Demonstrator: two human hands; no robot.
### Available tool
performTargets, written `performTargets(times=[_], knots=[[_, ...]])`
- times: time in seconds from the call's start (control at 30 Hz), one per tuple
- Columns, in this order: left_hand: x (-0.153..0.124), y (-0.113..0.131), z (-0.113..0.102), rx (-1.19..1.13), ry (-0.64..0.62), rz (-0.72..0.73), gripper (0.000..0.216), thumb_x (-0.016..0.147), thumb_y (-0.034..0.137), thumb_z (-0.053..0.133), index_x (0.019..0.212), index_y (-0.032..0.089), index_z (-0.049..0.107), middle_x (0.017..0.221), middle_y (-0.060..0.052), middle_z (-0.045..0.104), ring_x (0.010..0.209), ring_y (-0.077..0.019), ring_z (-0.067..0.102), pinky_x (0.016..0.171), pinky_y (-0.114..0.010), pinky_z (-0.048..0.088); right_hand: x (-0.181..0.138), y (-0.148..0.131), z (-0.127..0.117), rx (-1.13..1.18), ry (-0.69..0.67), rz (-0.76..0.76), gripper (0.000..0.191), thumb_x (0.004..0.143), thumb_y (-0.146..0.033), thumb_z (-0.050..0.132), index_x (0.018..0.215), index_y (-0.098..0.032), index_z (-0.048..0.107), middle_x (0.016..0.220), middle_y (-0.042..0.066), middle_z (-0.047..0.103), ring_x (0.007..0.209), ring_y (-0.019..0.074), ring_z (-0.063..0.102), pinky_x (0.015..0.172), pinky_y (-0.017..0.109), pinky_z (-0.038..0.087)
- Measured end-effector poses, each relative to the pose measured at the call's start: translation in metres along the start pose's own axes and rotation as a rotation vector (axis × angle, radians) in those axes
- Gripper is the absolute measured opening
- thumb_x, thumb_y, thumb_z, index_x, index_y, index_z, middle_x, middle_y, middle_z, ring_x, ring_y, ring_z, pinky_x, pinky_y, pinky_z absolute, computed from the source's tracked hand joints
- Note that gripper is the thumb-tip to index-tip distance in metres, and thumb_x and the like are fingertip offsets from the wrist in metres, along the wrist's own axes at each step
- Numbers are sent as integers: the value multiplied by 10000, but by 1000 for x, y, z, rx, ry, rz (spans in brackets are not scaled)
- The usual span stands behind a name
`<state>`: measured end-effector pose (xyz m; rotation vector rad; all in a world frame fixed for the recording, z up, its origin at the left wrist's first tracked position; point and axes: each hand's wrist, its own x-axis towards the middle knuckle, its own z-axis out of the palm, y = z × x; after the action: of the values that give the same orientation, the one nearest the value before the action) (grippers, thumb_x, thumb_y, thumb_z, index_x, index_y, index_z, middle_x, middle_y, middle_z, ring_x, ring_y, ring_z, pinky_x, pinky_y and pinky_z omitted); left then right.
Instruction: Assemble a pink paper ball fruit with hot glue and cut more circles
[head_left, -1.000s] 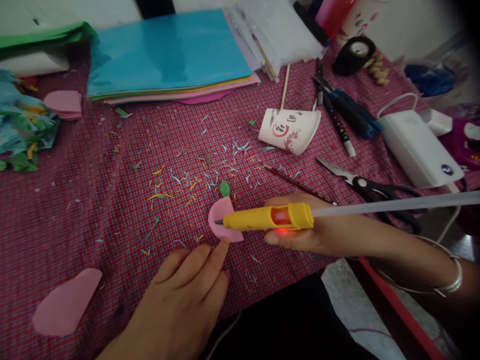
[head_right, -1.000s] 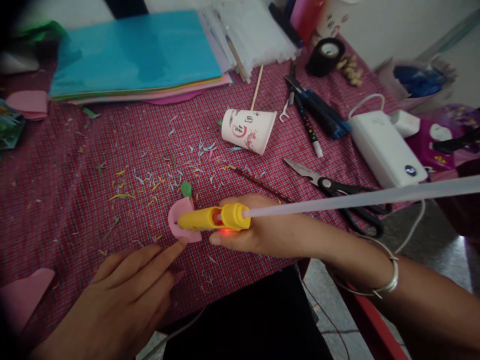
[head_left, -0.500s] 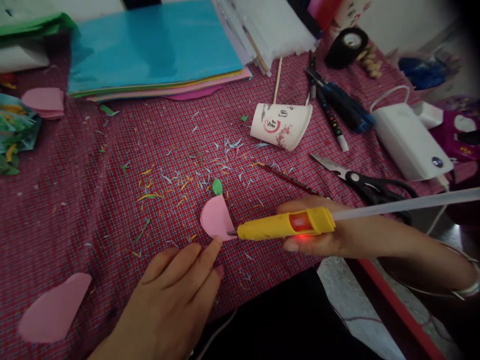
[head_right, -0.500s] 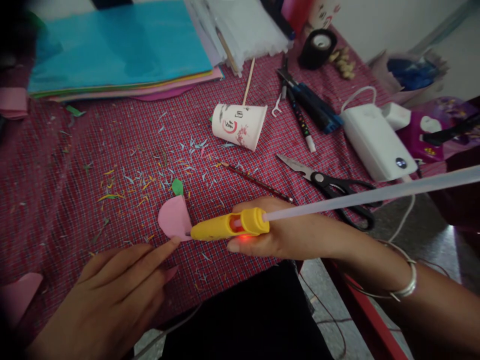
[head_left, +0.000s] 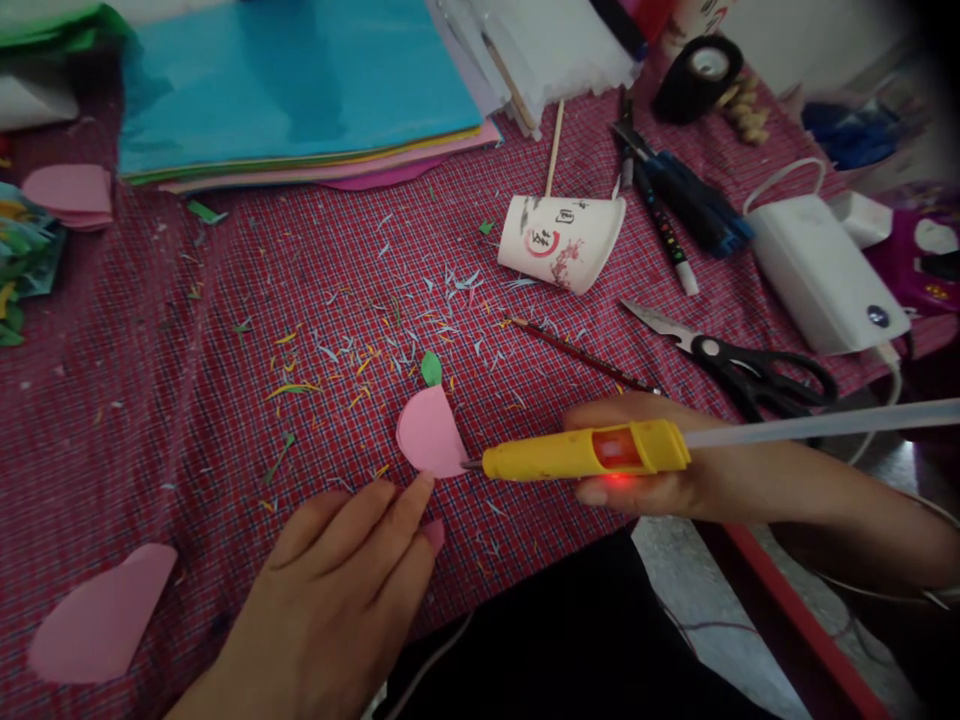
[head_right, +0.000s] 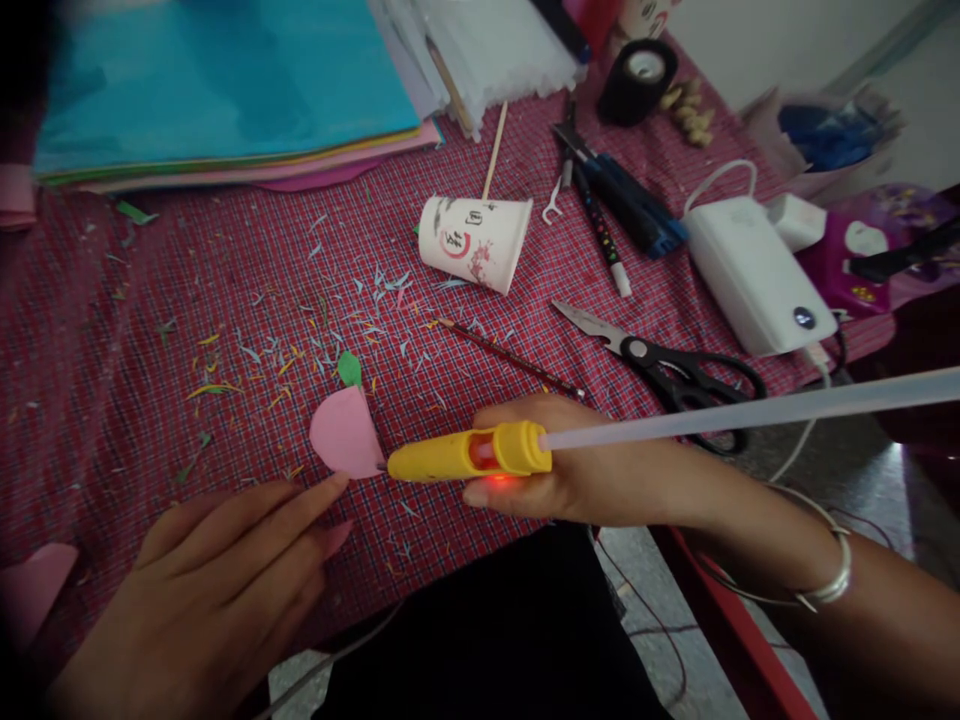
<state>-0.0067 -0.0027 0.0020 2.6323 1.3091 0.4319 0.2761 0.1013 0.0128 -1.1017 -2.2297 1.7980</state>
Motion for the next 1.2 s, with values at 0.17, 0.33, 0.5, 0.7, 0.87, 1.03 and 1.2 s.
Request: performTargets(times=[0.17,0.33,0.5,0.7,0.87,1.03,1.2], knots=[[-2,0,2,11,18,18,246,948,158,430,983,221,665,1115,-23,730,1021,-208,587,868,-378,380,-2,0,0,-17,-16,32,317,860,-426,631,697,-200,480,624,-59,445,512,82,387,451,232,285],[-1,1,0,-5,0,-3,231,959,198,440,981,217,670,1113,-19,732,1031,-211,580,889,-381,374,-1,1,3,68,38,50,275,854,-385,645,729,-198,488,646,-56,457,540,87,408,475,224,320],[-2,0,1,24,12,39,266,941,144,418,955,214,674,1106,-25,736,1003,-210,586,846,-379,381,5,-3,4,151,56,46,220,850,-370,651,829,-171,560,709,-22,540,601,107,486,532,225,401],[-7,-2,4,7,-10,23,289,912,127,427,979,226,690,1145,-27,718,1041,-222,569,865,-383,388,10,-6,3,162,101,57,174,862,-323,639,909,-157,619,823,27,661,743,145,615,667,233,483],[-7,-2,6,-8,26,7,304,907,124,416,945,233,698,1134,-23,718,1027,-218,573,861,-379,392,12,-5,4,230,99,37,221,866,-304,632,1011,-138,653,955,73,717,898,185,672,781,255,531],[-8,-2,6,-43,25,-5,271,921,148,443,954,241,695,1134,-8,723,1030,-208,575,874,-371,380,13,-10,4,192,131,38,236,874,-324,609,1024,-150,661,954,59,730,900,182,679,817,266,540],[-9,-2,6,-49,11,-12,242,898,150,491,978,255,693,1154,4,714,1049,-192,580,894,-349,387,11,-9,4,110,135,63,234,856,-380,628,958,-171,648,859,25,694,766,166,638,705,260,525]])
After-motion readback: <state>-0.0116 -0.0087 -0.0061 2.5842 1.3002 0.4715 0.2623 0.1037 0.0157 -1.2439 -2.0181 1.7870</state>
